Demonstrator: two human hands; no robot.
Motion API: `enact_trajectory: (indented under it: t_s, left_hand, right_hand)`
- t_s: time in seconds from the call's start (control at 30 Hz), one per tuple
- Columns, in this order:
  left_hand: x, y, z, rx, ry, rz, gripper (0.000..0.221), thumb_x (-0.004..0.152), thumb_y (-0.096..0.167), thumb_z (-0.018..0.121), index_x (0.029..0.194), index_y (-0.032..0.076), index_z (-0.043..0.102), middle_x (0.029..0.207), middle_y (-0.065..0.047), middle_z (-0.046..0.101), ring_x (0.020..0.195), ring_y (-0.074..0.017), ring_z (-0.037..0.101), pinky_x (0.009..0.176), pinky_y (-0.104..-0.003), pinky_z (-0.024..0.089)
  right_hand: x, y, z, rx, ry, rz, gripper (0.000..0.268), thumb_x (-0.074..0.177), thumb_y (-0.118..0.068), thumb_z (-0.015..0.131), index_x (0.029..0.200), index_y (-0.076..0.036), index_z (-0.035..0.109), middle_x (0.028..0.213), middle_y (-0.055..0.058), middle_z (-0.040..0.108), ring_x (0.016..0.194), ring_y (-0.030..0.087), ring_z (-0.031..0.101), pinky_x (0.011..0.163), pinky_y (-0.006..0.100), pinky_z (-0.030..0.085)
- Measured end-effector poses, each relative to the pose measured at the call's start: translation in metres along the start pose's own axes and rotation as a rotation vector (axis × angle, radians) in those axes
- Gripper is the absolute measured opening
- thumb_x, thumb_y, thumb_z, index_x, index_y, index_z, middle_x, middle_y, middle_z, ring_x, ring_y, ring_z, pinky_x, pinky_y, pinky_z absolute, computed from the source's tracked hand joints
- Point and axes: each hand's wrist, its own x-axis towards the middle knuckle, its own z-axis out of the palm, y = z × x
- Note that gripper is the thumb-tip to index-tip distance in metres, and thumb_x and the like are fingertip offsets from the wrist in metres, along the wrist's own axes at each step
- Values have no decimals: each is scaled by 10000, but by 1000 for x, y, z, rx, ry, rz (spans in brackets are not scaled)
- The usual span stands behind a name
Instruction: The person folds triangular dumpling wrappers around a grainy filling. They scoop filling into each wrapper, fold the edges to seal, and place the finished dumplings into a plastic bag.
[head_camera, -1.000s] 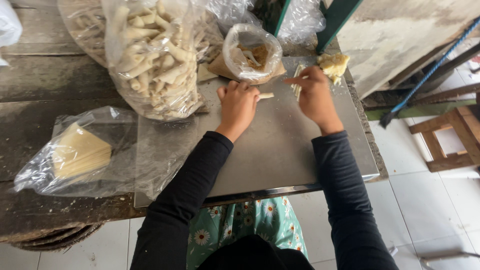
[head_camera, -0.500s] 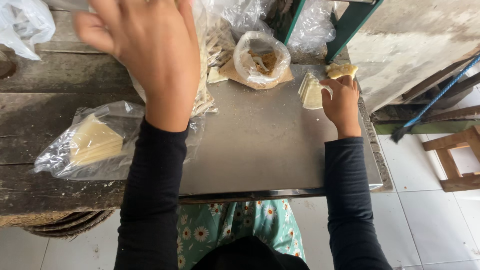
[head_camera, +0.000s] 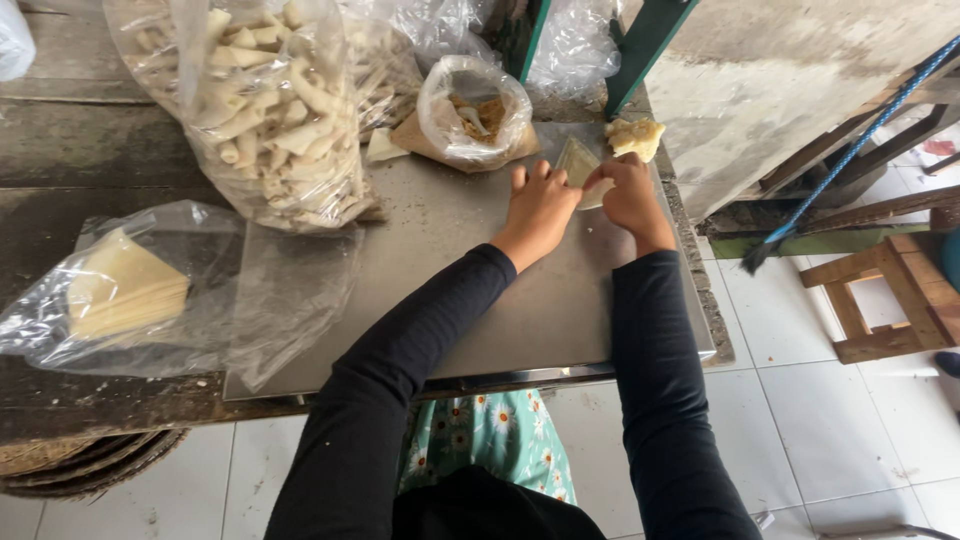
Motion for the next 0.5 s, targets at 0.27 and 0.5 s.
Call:
enact_trajectory:
  t_s: [0.27, 0.5]
  left_hand:
    - [12, -12, 44, 82, 56, -35, 139, 775, 59, 674, 895, 107, 725, 964, -72, 709, 1050, -276, 574, 901, -481, 337]
    - [21, -6, 38, 3, 122, -121, 209, 864, 53, 659, 1069, 89, 650, 866, -65, 716, 950, -257, 602, 875, -452, 330]
  right_hand:
    - [2, -12, -6, -382, 34, 194, 315, 719, 42, 645, 844, -195, 811, 1178, 116, 559, 1175, 356, 462, 1028, 530, 309]
    - [-1, -30, -27, -9, -84, -36, 276, 787, -178, 861, 1021, -108, 731, 1048, 141, 642, 935, 296, 632, 830, 422, 505]
